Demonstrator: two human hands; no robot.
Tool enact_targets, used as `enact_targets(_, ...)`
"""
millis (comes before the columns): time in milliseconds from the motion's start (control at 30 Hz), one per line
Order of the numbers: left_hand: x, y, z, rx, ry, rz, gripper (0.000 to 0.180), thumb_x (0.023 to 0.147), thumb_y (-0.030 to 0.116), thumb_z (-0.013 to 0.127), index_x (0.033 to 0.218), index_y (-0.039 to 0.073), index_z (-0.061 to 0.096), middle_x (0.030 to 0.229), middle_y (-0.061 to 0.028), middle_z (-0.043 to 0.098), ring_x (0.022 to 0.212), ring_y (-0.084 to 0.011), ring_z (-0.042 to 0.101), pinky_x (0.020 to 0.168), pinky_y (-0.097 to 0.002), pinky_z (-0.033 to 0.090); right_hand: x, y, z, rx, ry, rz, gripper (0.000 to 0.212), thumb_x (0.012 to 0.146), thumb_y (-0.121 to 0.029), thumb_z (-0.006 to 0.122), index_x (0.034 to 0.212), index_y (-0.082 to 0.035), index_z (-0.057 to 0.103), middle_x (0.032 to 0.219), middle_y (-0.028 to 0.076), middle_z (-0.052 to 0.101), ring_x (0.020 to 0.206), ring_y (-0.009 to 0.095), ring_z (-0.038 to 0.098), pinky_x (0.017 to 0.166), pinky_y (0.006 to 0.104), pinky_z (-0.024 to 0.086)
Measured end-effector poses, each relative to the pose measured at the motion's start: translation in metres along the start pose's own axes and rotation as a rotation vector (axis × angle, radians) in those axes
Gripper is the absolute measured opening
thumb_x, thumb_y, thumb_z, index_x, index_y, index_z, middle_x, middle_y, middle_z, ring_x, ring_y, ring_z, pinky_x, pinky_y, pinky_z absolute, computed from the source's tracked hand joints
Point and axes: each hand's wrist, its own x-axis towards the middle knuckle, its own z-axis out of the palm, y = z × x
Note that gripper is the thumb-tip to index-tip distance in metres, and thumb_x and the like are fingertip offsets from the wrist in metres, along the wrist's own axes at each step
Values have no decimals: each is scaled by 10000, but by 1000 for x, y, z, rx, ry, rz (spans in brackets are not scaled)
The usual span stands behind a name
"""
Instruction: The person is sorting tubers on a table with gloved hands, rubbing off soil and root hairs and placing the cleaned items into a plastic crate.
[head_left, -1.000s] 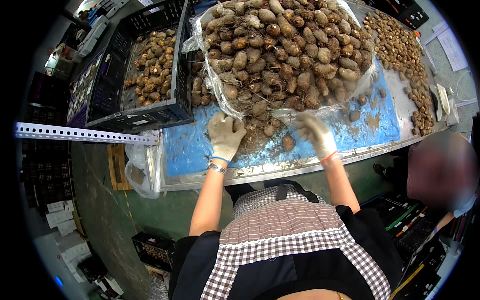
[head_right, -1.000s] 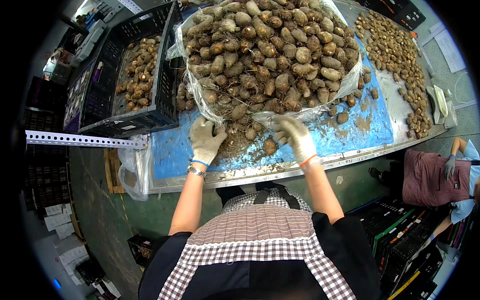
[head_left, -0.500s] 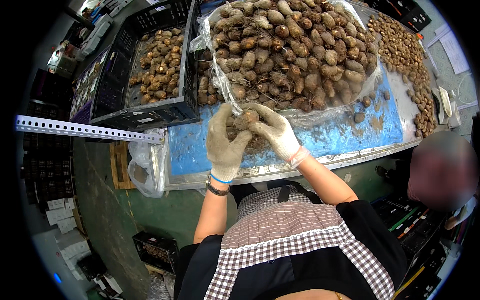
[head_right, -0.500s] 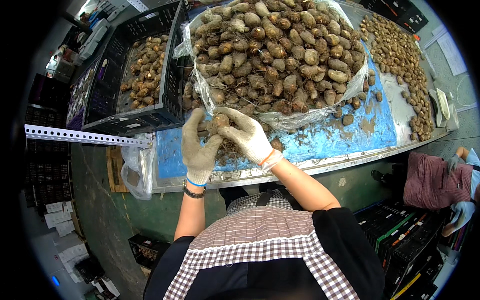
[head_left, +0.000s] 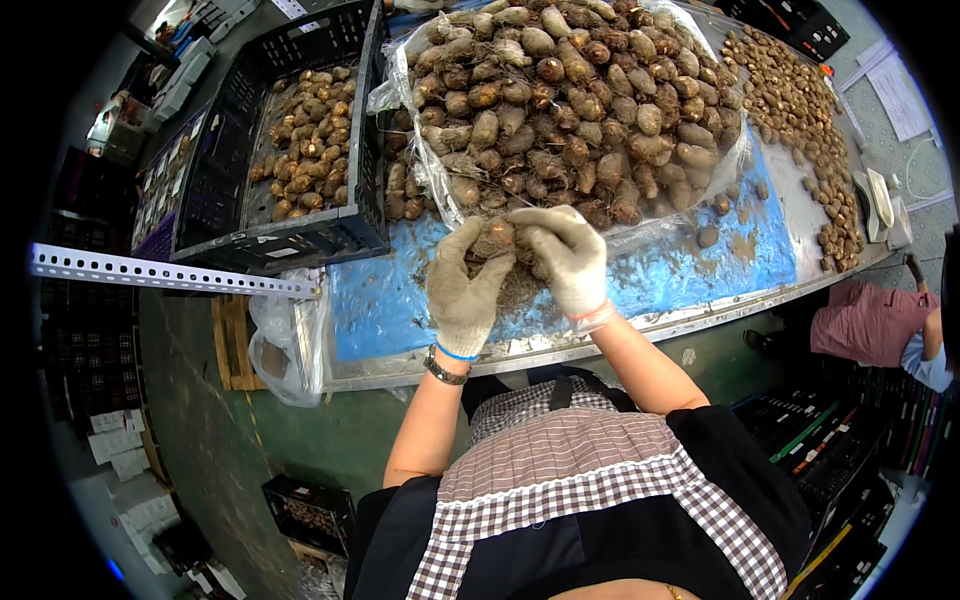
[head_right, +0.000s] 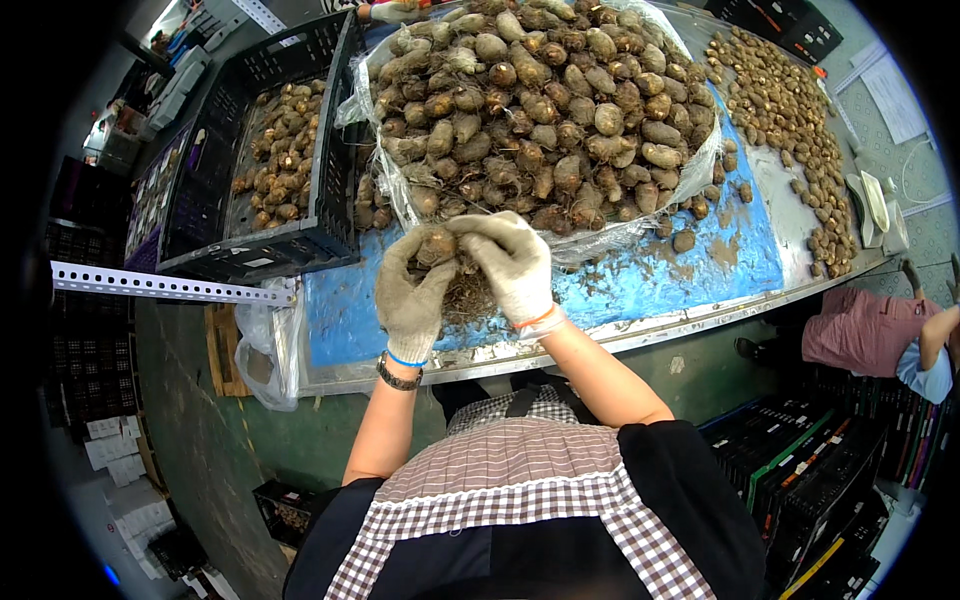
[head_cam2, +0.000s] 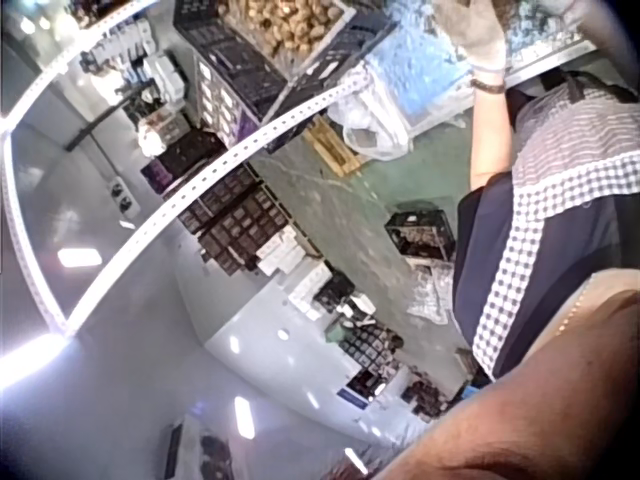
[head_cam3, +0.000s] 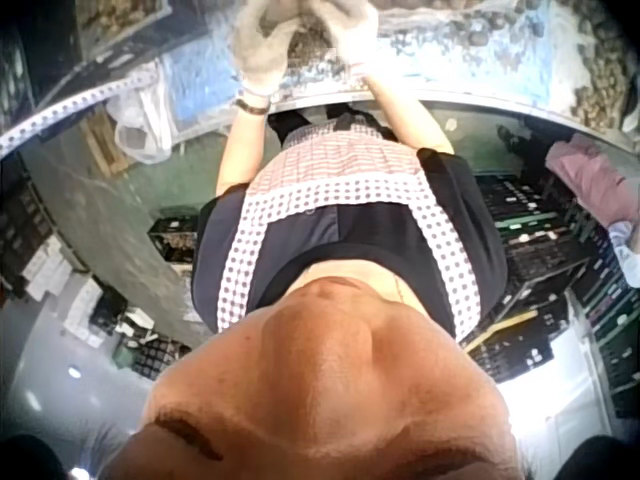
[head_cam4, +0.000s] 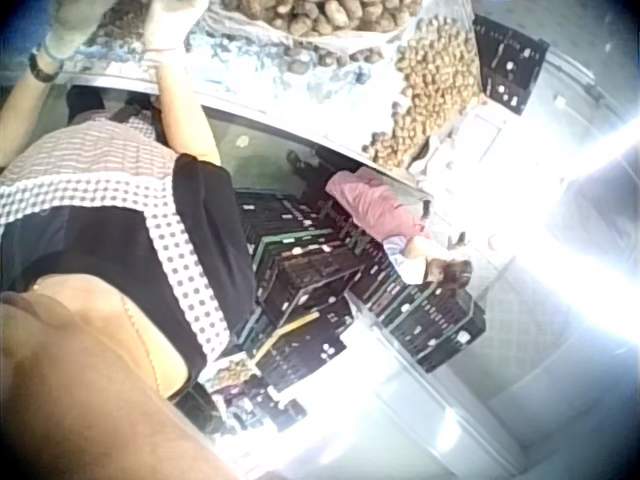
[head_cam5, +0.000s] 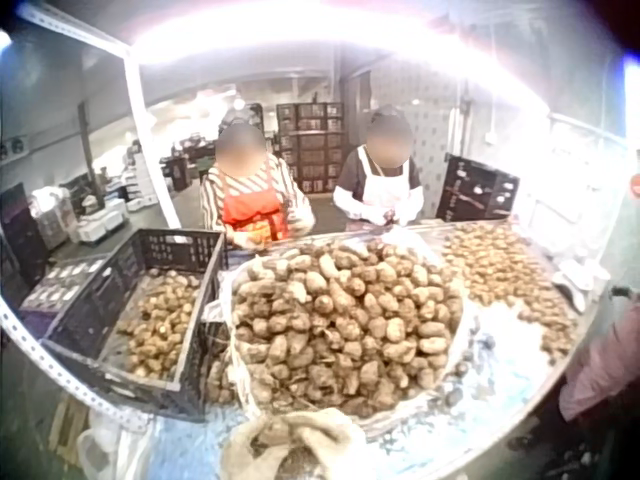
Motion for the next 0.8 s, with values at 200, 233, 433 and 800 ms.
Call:
enact_targets(200,14,28,-3,128,-121,155,462,795,111,803,1217,7,646,1160,-163,661,1033,-300,661,894,-380,534,1,-4,-10,469,-174,340,419,943,-100,629,1342,16,576,1147,65,680,980,114,609,896,274,508)
enact_targets(233,14,24,0,126,-92,215,440,806,90,789,1215,10,650,1175,-160,656,1025,-291,663,896,-379,535,0,-4,-11,494,-207,394,425,958,-124,626,1351,23,565,1163,67,675,970,108,608,889,267,509)
enact_targets(433,9,25,17,-445,-27,101,286,859,-6,693,1145,9,685,1172,-148,647,944,-206,668,758,-345,564,-2,-4,-13,525,-215,434,432,969,-182,643,1342,24,572,1096,48,680,870,66,598,751,231,509)
enact_targets(800,30,-8,-2,-518,36,-444,119,912,89,667,970,-12,692,929,-63,704,764,-114,611,681,-232,502,-8,16,-20,401,-244,215,596,911,-87,676,1449,22,443,1439,101,521,1209,144,551,949,279,506)
